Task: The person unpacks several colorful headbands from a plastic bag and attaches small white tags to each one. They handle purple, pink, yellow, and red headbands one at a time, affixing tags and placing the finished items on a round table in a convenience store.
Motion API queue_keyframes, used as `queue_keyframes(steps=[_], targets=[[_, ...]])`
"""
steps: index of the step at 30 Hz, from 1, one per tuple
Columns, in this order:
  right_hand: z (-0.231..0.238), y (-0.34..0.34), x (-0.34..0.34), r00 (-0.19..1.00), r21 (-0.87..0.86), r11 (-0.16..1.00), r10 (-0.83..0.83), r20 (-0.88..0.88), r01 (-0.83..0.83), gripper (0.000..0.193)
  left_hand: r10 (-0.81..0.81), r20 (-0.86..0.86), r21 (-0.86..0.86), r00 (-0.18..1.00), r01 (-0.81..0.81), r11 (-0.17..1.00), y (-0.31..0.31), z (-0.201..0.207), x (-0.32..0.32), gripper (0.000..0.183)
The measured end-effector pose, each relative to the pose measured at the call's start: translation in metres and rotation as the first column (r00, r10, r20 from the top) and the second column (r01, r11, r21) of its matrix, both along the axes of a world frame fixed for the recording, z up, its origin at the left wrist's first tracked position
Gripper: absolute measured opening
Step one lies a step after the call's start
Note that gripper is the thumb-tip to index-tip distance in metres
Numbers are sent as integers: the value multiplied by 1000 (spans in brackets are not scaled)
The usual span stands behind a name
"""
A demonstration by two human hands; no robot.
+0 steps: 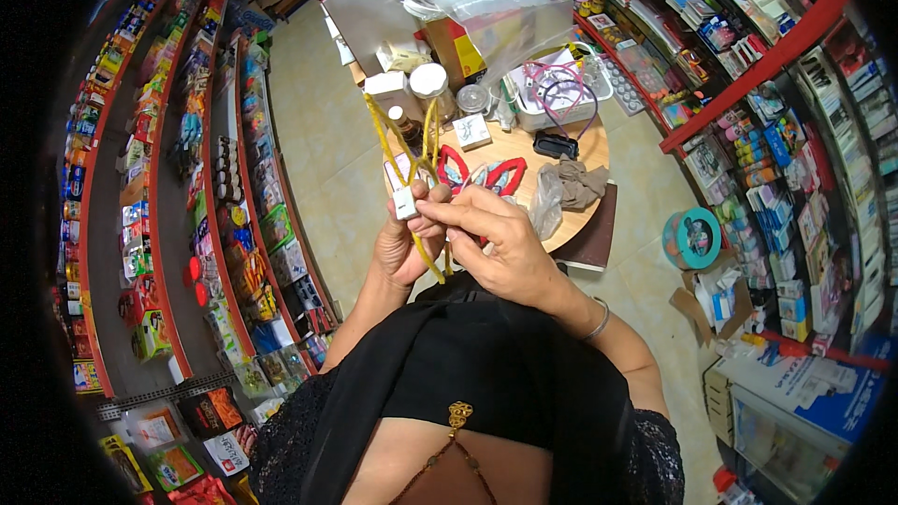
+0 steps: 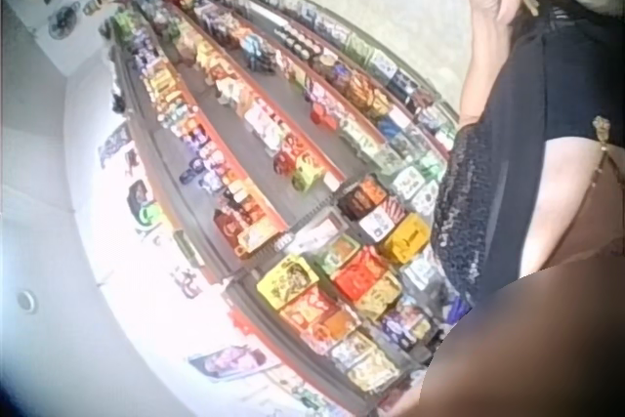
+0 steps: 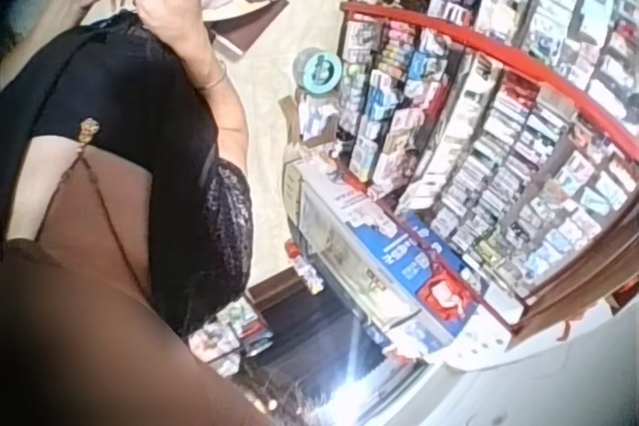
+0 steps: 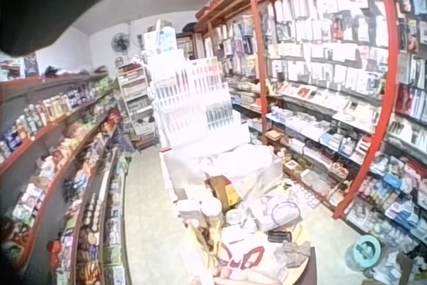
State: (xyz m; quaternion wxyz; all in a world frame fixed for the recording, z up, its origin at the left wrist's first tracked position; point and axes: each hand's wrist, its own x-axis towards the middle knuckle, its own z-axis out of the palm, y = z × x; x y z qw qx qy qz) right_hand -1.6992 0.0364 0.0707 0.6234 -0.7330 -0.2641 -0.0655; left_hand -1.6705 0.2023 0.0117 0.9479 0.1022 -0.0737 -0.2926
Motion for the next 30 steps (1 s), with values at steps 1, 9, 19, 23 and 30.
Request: queue_keyframes(steps=[1,9,19,23,30], targets=[[-1,0,-1,1000,9,1000,6,-4,-6,40,12,0,13,1000,-12,1000,0,0,0,39],[-3,2,-6,999,62,998,3,-43,0,41,70,43,136,997,-75,988,0,0,-1,45],[-8,1,-10,998,33,999,-20,-52,21,39,102,120,217,987,-126,968,1,6,-2,47],[-12,0,-10,998,23,1000,-15,-66,16,37,75,158,252,985,-114,961,5,8,1,48],[-14,-1,-12,990,59,998,-14,-139,22,37,43,163,278,986,-88,956,5,15,0,46]])
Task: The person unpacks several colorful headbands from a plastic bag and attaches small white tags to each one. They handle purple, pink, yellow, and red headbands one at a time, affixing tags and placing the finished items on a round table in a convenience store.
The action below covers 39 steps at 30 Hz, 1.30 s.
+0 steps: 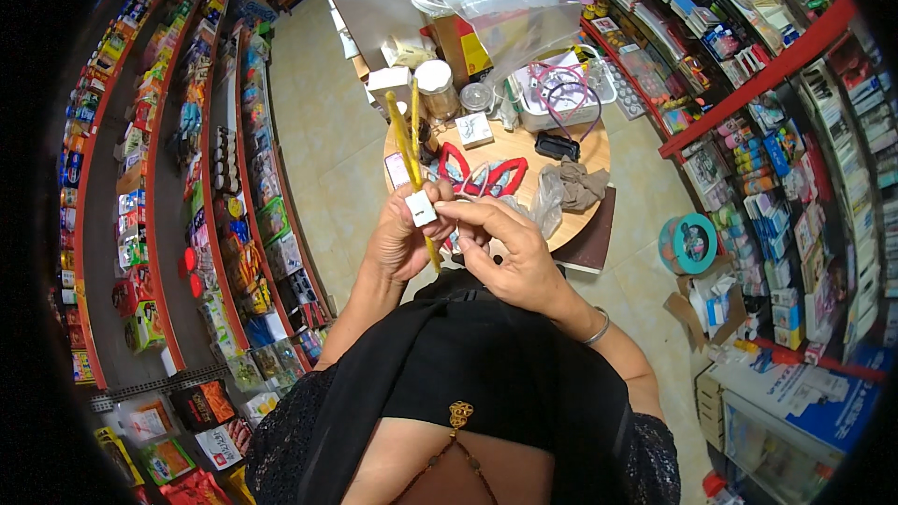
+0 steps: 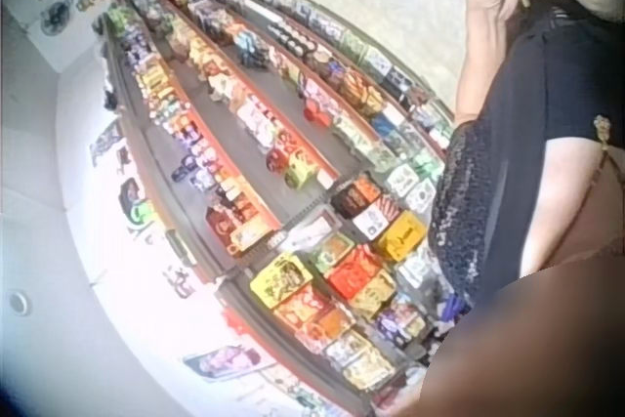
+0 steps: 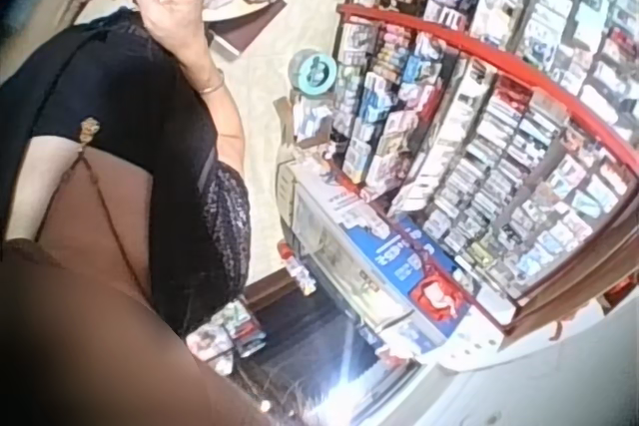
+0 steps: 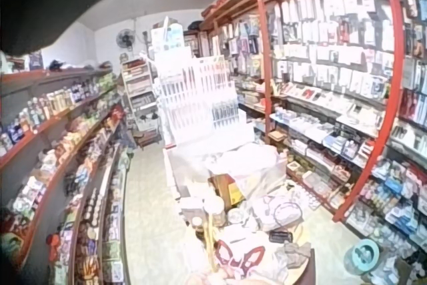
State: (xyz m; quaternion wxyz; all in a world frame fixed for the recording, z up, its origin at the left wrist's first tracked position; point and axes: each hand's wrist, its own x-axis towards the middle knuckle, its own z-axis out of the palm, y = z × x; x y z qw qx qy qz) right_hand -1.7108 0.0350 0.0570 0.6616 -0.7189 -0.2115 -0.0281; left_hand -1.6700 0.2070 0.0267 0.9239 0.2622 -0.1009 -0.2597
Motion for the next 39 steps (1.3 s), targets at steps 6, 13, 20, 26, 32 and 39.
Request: queue_keyframes(steps=[6,13,20,26,32,39], targets=[[1,-5,0,988,199,968,-152,-35,156,15,-31,43,26,999,30,999,-5,0,-2,46],[24,-7,7,933,14,992,-124,337,127,10,-34,49,63,998,31,998,-4,-3,-3,42],[33,0,9,905,-105,980,-113,410,170,22,-23,34,62,999,21,998,-1,-2,-4,42],[27,4,8,890,-126,972,-124,438,197,17,3,27,84,1000,-5,996,-2,-3,-5,43],[28,2,11,874,-170,963,-105,474,208,19,-5,22,79,1000,4,997,-2,-4,-4,42],[30,2,11,895,-208,954,-107,434,215,18,-11,-9,88,1000,12,996,-2,-3,-4,39]])
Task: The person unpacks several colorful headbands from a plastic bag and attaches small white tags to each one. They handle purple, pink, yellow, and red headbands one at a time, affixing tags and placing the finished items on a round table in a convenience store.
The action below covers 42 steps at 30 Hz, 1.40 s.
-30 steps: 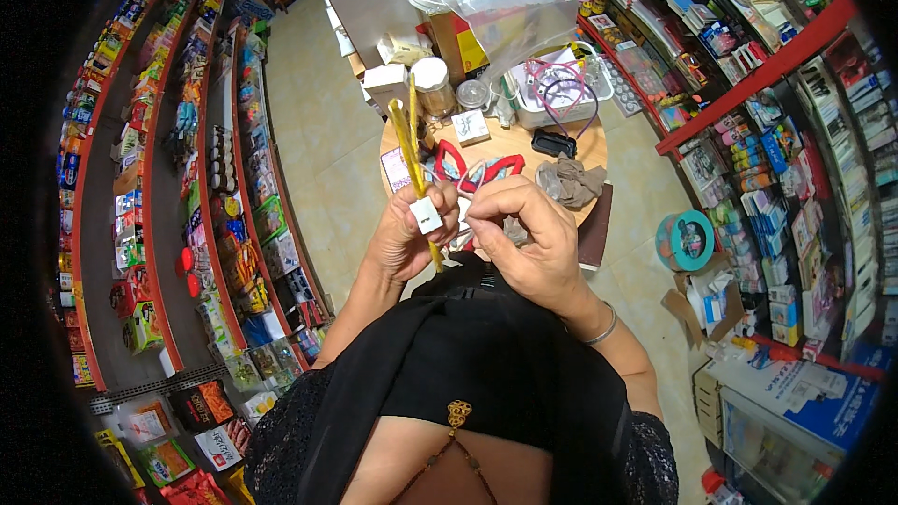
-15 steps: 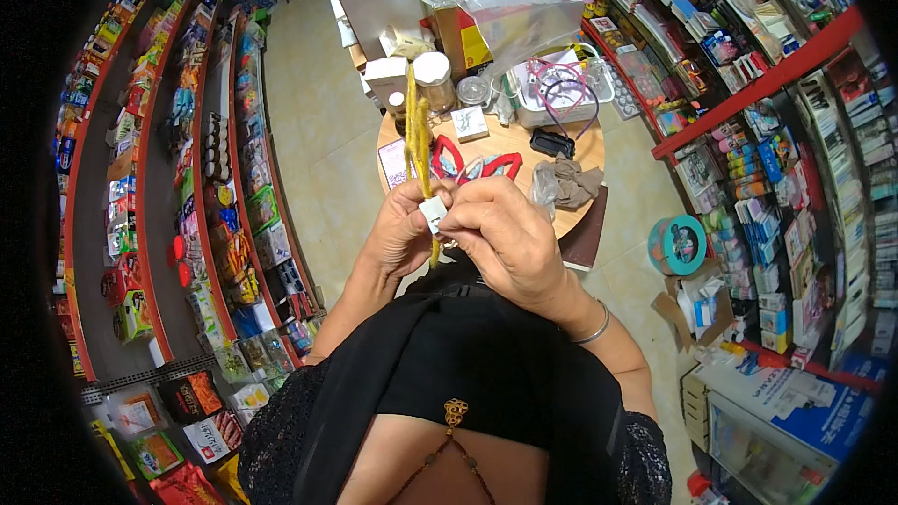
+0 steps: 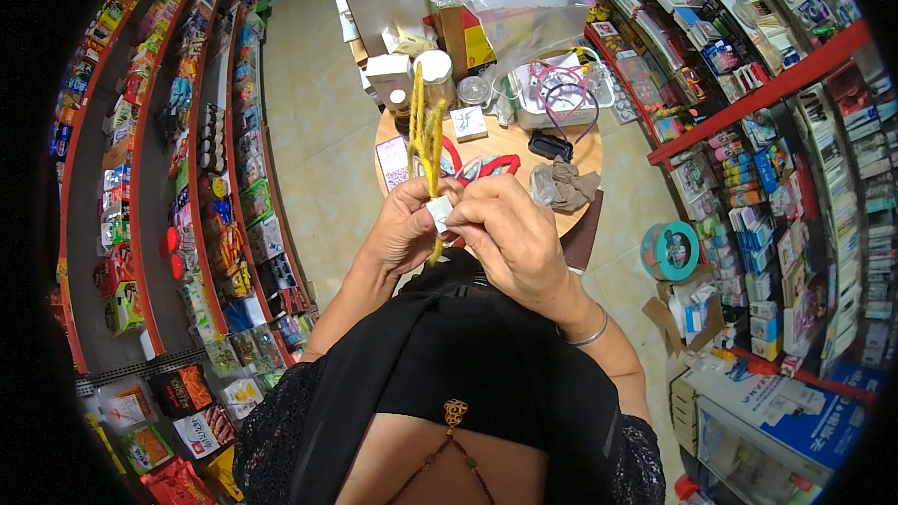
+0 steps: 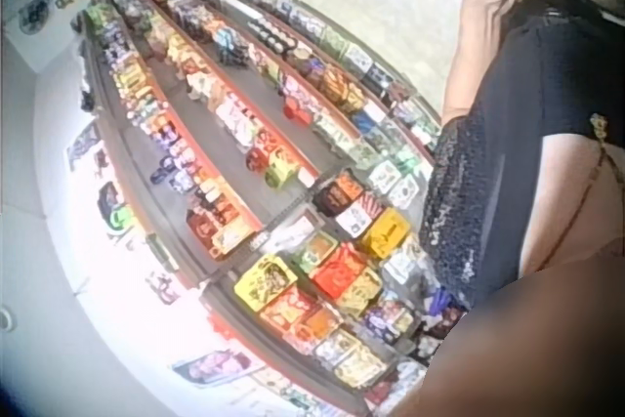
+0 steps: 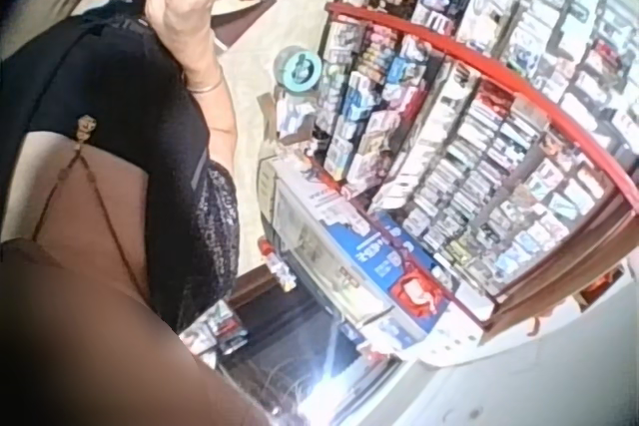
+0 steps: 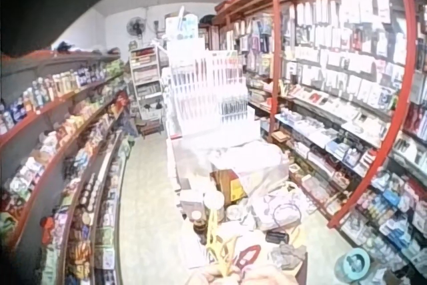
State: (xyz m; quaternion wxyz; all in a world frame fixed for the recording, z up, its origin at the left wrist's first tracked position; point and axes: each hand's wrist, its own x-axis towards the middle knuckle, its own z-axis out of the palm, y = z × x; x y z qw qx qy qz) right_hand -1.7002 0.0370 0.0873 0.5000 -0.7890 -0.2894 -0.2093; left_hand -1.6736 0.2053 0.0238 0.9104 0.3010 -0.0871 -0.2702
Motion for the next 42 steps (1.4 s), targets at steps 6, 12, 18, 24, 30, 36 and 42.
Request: queue_keyframes(steps=[6,12,18,24,30,36,42], targets=[[2,-1,3,1000,-79,997,-9,2,9,18,22,18,40,1000,-23,999,0,-1,2,38],[-3,0,5,999,-133,991,-4,36,9,21,22,-14,12,1000,-22,1000,0,-4,2,39],[-5,2,6,997,-151,988,-12,73,23,21,21,-15,6,1000,-20,1000,-1,-7,3,37],[-9,4,8,991,-178,982,-43,130,65,21,7,-37,-3,999,-7,1000,0,-5,4,36],[-14,4,11,996,-161,987,-7,93,22,21,28,-50,4,998,-28,1000,-1,-8,5,34],[-14,0,15,997,10,999,43,-69,-43,16,17,-66,4,998,-17,1000,2,-11,8,30],[-11,-3,16,997,4,1000,23,-77,-23,14,0,-54,-9,999,-1,1000,0,-10,11,29]])
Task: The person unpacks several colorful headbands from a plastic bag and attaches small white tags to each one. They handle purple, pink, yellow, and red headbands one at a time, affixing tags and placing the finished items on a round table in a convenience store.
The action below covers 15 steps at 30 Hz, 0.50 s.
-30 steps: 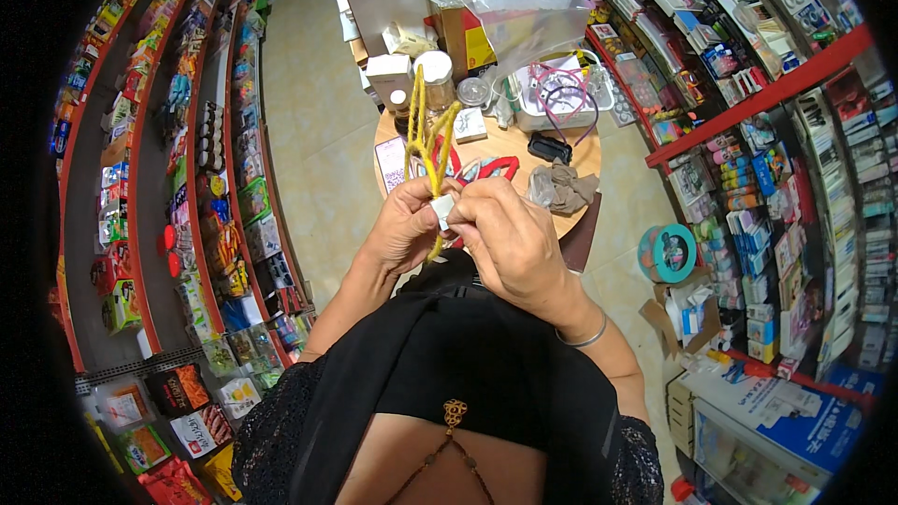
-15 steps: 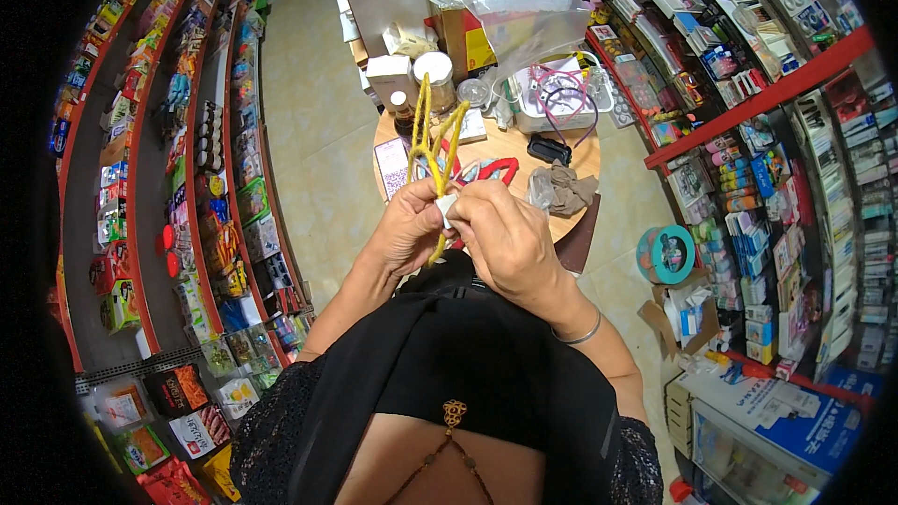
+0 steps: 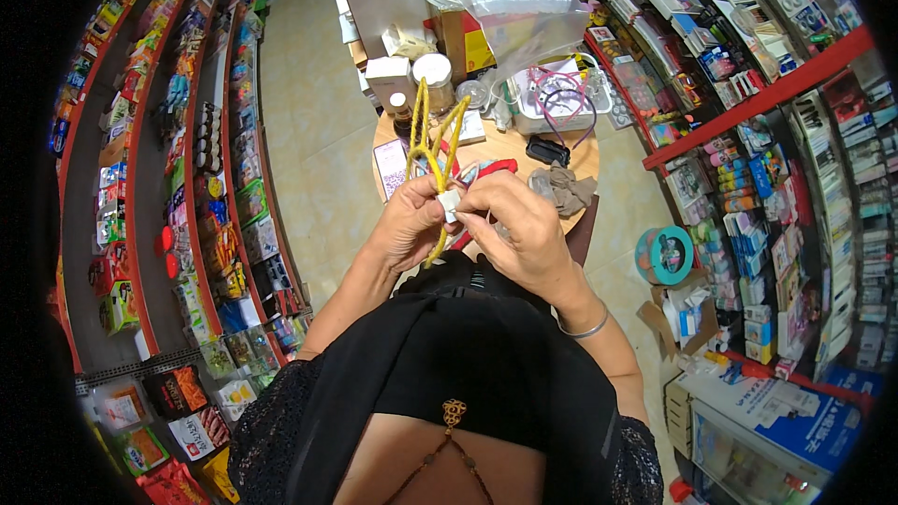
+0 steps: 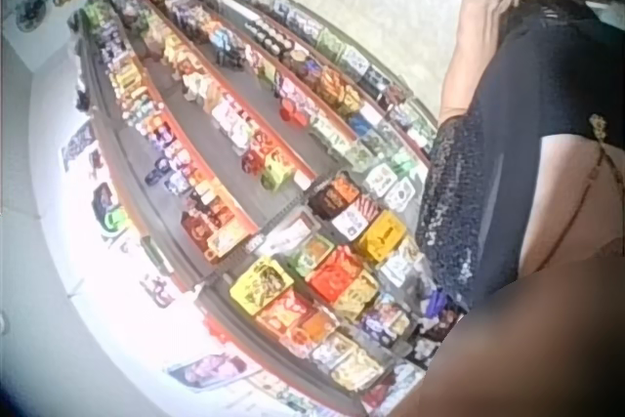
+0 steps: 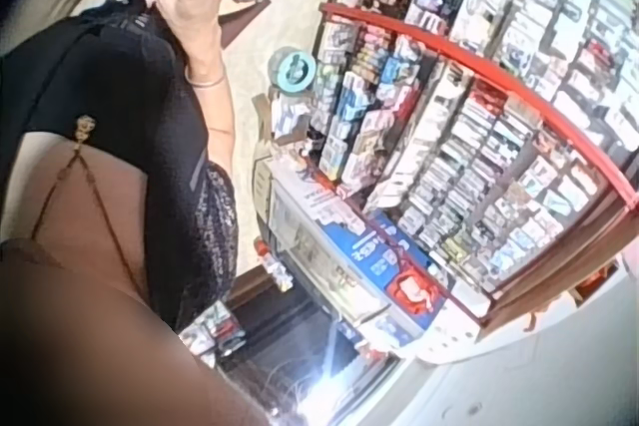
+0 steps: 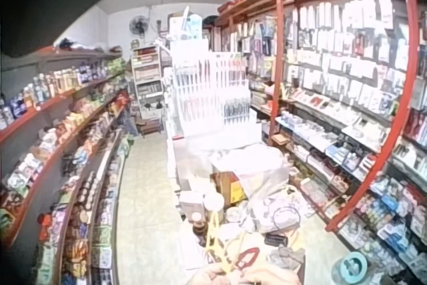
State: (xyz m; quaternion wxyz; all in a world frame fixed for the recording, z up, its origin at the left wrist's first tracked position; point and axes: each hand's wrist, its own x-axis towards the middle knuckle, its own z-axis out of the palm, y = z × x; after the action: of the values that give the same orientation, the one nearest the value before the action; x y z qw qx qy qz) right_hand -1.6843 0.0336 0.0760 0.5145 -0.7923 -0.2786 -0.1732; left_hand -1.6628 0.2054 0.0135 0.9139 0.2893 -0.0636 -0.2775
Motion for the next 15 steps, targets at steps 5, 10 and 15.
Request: queue_keyframes(steps=[5,10,15], targets=[[-1,0,-1,998,-49,999,-11,59,14,16,-6,-4,8,1000,6,1000,0,2,0,29],[2,-2,0,994,-110,994,11,104,0,17,-23,1,8,1000,23,1000,0,1,0,30],[-2,1,3,991,-135,991,1,135,17,18,-16,-10,31,1000,17,999,0,0,-3,30]])
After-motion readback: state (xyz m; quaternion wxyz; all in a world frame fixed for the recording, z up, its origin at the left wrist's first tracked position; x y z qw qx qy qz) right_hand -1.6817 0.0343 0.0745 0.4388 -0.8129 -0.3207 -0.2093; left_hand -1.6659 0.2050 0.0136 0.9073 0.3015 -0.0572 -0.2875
